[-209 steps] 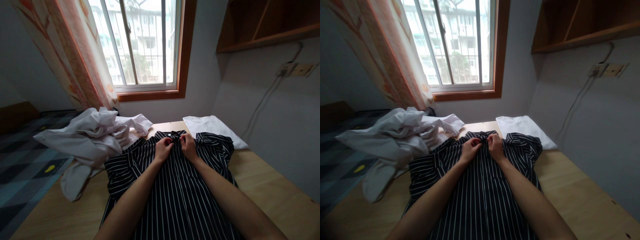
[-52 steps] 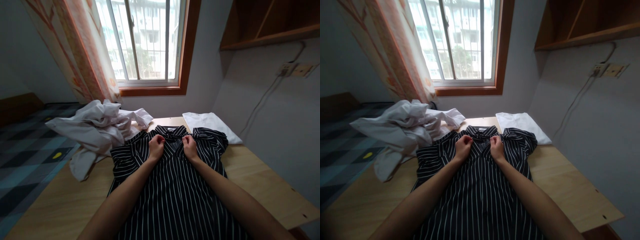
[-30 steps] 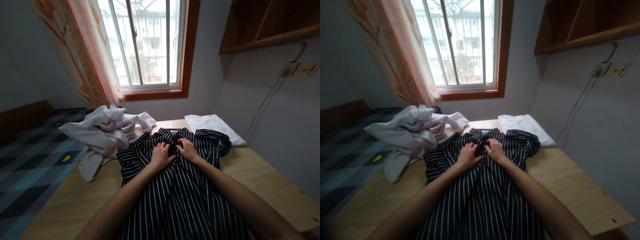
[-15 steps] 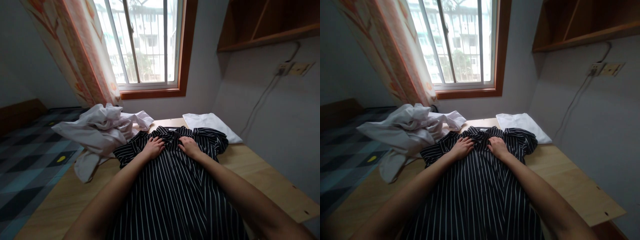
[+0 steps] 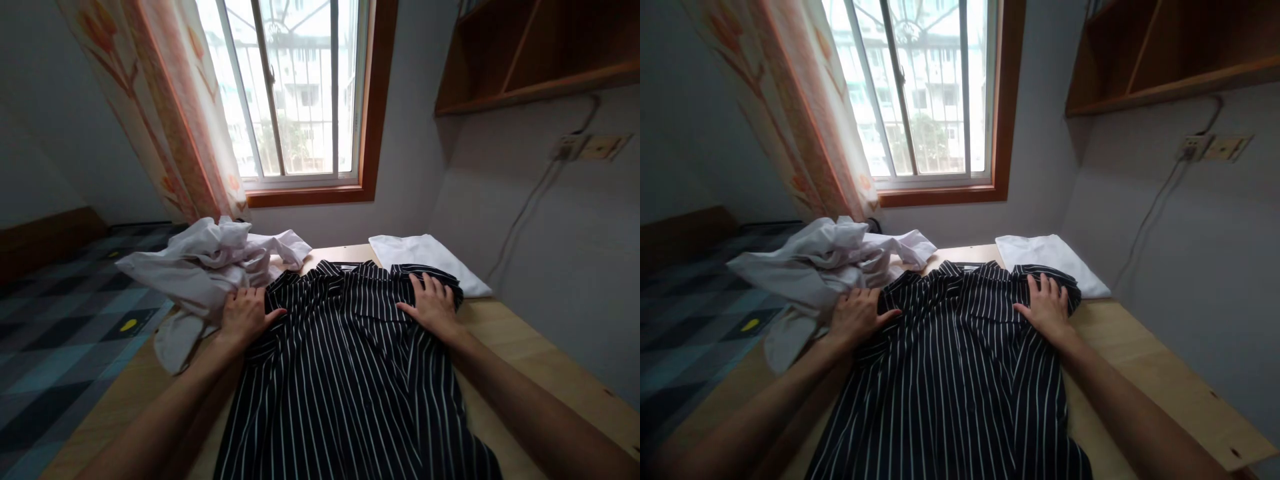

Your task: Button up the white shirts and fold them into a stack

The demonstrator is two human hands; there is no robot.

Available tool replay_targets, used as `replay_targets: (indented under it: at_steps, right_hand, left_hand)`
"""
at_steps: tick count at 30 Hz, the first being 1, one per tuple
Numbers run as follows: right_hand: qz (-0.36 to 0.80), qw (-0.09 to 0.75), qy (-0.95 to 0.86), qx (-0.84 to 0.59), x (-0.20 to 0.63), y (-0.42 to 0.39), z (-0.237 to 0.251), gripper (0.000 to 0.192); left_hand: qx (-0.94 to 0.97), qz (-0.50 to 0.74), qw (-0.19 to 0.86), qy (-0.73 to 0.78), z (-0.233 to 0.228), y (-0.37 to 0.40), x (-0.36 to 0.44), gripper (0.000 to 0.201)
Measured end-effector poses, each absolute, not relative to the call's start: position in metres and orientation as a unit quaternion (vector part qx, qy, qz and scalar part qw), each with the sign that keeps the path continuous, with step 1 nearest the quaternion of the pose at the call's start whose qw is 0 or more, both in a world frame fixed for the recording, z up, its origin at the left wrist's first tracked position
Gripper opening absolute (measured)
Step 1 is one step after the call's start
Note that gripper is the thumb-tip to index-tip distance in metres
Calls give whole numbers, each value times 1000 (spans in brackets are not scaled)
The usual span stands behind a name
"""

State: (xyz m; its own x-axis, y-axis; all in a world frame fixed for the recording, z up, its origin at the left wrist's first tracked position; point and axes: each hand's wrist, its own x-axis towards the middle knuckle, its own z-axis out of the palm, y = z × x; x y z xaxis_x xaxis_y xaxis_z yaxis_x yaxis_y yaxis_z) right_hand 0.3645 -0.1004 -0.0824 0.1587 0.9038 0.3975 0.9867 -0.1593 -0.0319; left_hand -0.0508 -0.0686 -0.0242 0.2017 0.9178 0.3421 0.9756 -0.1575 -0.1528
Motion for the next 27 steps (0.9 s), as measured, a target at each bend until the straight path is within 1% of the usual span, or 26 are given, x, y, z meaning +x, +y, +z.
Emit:
replay_targets:
  at_steps: [2, 3, 6, 7, 8, 10, 14, 18, 21, 24, 27]
  right_hand:
    - [-126, 122, -606, -775, 370, -96, -83, 77]
    - [-119, 113, -605, -779, 369, -95, -83, 71]
    - [-105, 104, -637, -757, 363, -93, -85, 38]
    - [-96, 109, -647, -748, 361, -93, -85, 30]
    - [-86, 118, -652, -744, 360, -92, -83, 26]
    - [-74, 148, -644, -747, 362, -89, -78, 25]
    - [-113, 234, -598, -758, 378, -71, -59, 23]
    - [-163, 333, -564, -738, 392, -47, -36, 23]
    - [-170, 391, -558, -712, 392, -32, -26, 24]
    - [-150, 400, -568, -703, 388, -20, -24, 26]
    - [-105, 343, -592, -722, 381, -14, -30, 30]
  left_hand:
    - [-754, -39, 147, -639, -30, -74, -56, 56]
    - [-756, -30, 141, -639, -33, -77, -56, 51]
    - [-775, -40, 125, -619, -39, -81, -49, 30]
    - [-781, -49, 116, -612, -38, -81, -46, 25]
    - [-784, -62, 111, -608, -34, -79, -44, 23]
    - [-779, -99, 126, -607, -20, -74, -42, 25]
    - [-750, -175, 232, -594, 31, -54, -46, 32]
    - [-713, -205, 320, -589, 87, -25, -56, 38]
    - [-680, -217, 346, -608, 114, -2, -70, 45]
    - [-669, -211, 340, -626, 124, 16, -81, 46]
    - [-682, -177, 360, -611, 116, 21, -77, 32]
